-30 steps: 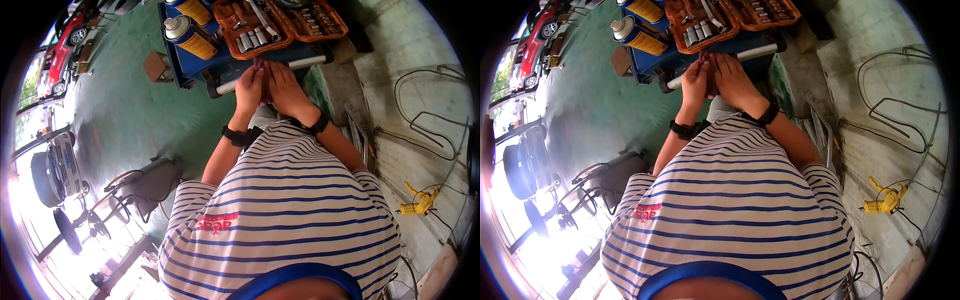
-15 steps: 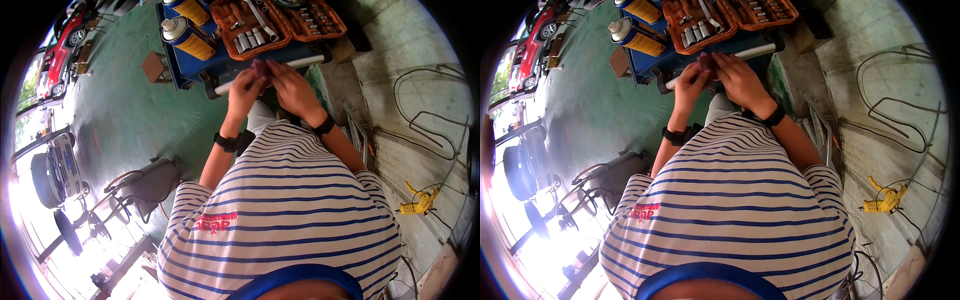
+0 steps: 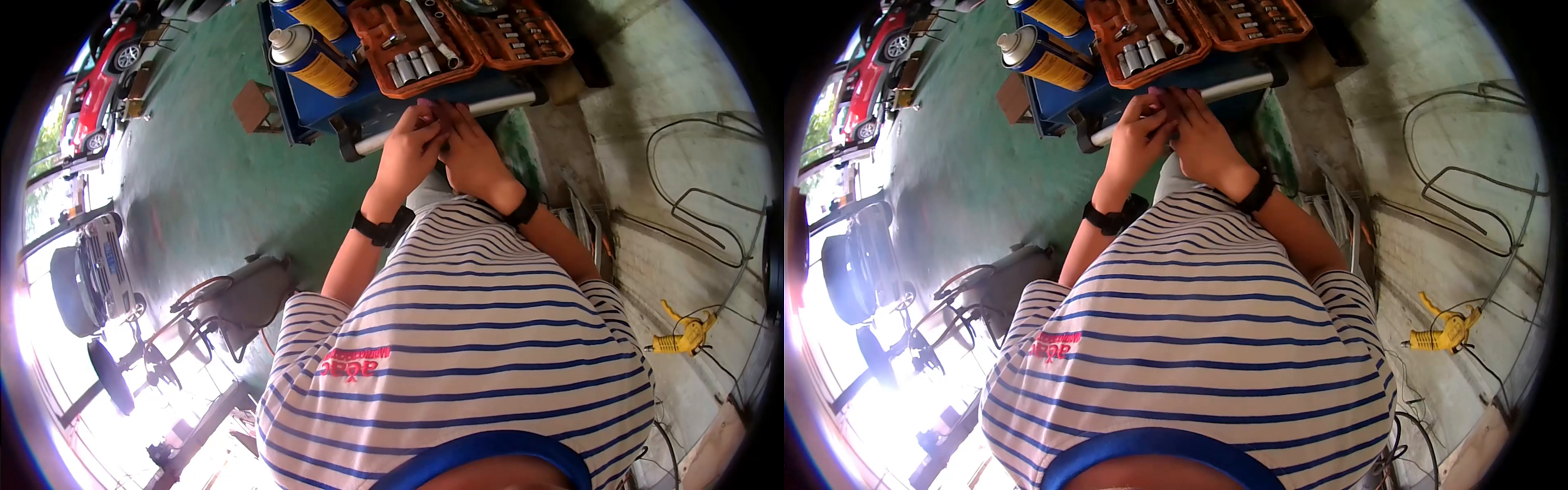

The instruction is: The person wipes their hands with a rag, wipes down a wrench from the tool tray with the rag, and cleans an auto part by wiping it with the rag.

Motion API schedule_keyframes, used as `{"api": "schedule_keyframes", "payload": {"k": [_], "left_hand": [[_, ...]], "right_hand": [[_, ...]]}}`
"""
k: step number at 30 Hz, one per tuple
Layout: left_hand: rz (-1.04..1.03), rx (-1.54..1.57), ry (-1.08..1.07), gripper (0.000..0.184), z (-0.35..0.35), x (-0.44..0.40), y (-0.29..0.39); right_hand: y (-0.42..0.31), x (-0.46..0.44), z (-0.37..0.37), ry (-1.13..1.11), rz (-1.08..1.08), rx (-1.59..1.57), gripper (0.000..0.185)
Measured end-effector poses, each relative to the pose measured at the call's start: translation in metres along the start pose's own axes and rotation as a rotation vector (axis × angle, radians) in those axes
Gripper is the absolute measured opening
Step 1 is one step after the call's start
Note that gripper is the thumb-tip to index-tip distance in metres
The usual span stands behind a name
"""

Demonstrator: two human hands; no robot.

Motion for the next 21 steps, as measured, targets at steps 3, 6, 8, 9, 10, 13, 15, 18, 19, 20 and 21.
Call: {"api": "schedule_keyframes", "payload": {"k": [3, 6, 8, 9, 10, 13, 15, 18, 19, 20, 21], "left_hand": [[0.006, -0.111, -0.040, 0.016, -0.002, 0.000, -0.003], [0.032, -0.214, 0.008, 0.015, -0.003, 0.003, -0.003], [-0.008, -0.271, 0.022, 0.014, -0.001, 0.003, -0.001], [-0.048, -0.327, 0.035, 0.013, 0.000, 0.002, 0.000], [-0.052, -0.326, 0.036, 0.013, 0.000, 0.003, -0.003], [-0.086, -0.436, 0.069, 0.010, 0.005, 0.004, -0.010], [0.031, -0.483, 0.131, 0.009, 0.012, 0.003, -0.017], [0.073, -0.422, 0.127, 0.010, 0.014, 0.003, -0.022], [0.090, -0.375, 0.138, 0.011, 0.014, 0.004, -0.022], [0.092, -0.374, 0.137, 0.011, 0.014, 0.005, -0.021], [0.066, -0.255, 0.159, 0.012, 0.014, 0.006, -0.019]], "right_hand": [[0.001, 0.000, 0.002, -0.032, 0.000, 0.065, 0.042], [0.004, 0.002, -0.002, -0.090, 0.005, 0.042, 0.043], [0.002, 0.001, 0.002, -0.028, 0.007, 0.048, 0.034], [0.002, 0.001, 0.000, -0.025, 0.005, 0.051, 0.034], [0.003, 0.001, -0.002, -0.015, -0.006, 0.030, 0.033], [0.002, 0.000, -0.004, 0.032, -0.002, 0.002, 0.026], [0.000, 0.000, 0.002, 0.070, 0.013, -0.004, 0.022], [-0.003, 0.000, 0.012, -0.054, -0.002, 0.002, 0.039], [-0.004, 0.000, 0.013, -0.086, -0.003, 0.023, 0.036], [-0.005, -0.001, 0.014, -0.115, -0.006, 0.044, 0.034], [-0.006, -0.001, 0.015, -0.117, -0.007, 0.043, 0.034]]}}
Point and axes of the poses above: each hand's wrist, its own x-axis away from the middle knuckle, its own z-axis out of the back of the hand, y = z × x, the point moved 3 cm from there along -x, towards the middle knuckle, and after that the axes turned 13 degrees about -z, right-handed, at the moved point
